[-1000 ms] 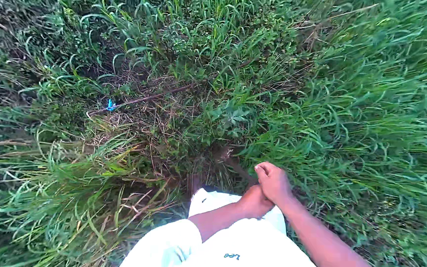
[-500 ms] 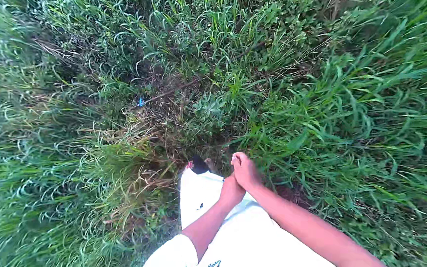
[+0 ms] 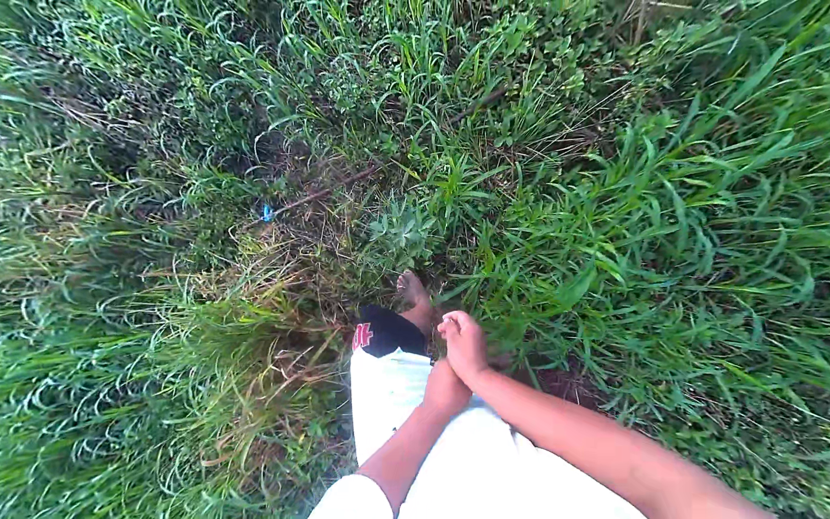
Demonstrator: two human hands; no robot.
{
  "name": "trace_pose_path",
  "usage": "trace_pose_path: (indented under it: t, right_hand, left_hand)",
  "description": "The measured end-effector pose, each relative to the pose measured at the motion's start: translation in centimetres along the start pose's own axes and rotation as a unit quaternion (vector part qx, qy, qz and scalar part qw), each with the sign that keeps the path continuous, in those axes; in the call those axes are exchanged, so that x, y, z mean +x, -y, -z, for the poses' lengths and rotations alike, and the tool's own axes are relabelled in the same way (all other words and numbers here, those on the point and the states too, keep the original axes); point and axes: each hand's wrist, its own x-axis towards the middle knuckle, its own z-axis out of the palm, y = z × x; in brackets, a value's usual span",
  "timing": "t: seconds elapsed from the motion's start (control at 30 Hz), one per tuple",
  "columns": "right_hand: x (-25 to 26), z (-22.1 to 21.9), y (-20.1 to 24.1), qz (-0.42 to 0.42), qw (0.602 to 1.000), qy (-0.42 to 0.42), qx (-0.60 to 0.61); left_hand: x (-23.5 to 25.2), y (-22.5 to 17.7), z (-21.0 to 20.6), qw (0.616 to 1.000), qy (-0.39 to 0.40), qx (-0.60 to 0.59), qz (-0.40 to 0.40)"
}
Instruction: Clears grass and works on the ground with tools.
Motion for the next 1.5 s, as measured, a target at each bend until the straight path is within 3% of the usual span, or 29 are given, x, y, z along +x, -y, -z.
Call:
trace_pose_path:
  t: [0.2, 0.4, 0.53, 0.6, 0.7, 0.87, 0.97, 1.07, 1.13, 1.4, 1.5]
  right_hand:
    - [3.3, -1.8, 2.4, -0.015, 0.999, 0.005, -0.043]
    - [11.5, -5.6, 5.2, -0.036, 0.993, 0.016, -0.113]
    - [16.4, -5.8, 8.8, -0.025, 0.993, 0.017, -0.113]
    - [17.7, -4.6, 9.4, -0.015, 0.993, 0.009, -0.117]
    - [17.5, -0.4, 6.9, -0.007, 0.987, 0.007, -0.158]
    - [14.2, 8.9, -3.6, -0.036, 0.973, -0.062, -0.221]
    - [11.6, 11.2, -9.8, -0.075, 0.957, -0.093, -0.265]
    - [9.9, 10.7, -11.6, -0.112, 0.95, -0.106, -0.272]
    - [9.4, 9.2, -10.6, -0.104, 0.953, -0.099, -0.268]
    - [10.6, -0.1, -1.2, -0.022, 0.988, -0.029, -0.152]
    - [13.5, -3.2, 2.2, -0.011, 0.991, -0.023, -0.134]
  left_hand:
    - [3.0, 1.0, 3.5, 0.999, 0.036, -0.028, -0.012]
    - [10.4, 5.0, 7.0, 0.997, 0.036, -0.062, -0.017]
    - [14.7, 4.1, 11.1, 0.996, 0.004, -0.088, -0.032]
    - [16.1, 2.9, 10.9, 0.993, -0.017, -0.104, -0.045]
    - [16.4, -0.2, 6.3, 0.991, -0.025, -0.128, -0.018]
    - [15.0, -6.2, -6.6, 0.994, 0.019, -0.101, 0.028]
    - [13.4, -5.8, -13.4, 0.991, 0.072, -0.111, 0.015]
    - [12.3, -4.0, -16.4, 0.99, 0.071, -0.121, -0.013]
    - [11.6, -3.1, -15.0, 0.99, 0.065, -0.123, -0.024]
    - [10.6, 2.4, -1.6, 0.988, 0.006, -0.156, -0.018]
    - [13.1, 4.5, 3.0, 0.987, 0.006, -0.155, -0.032]
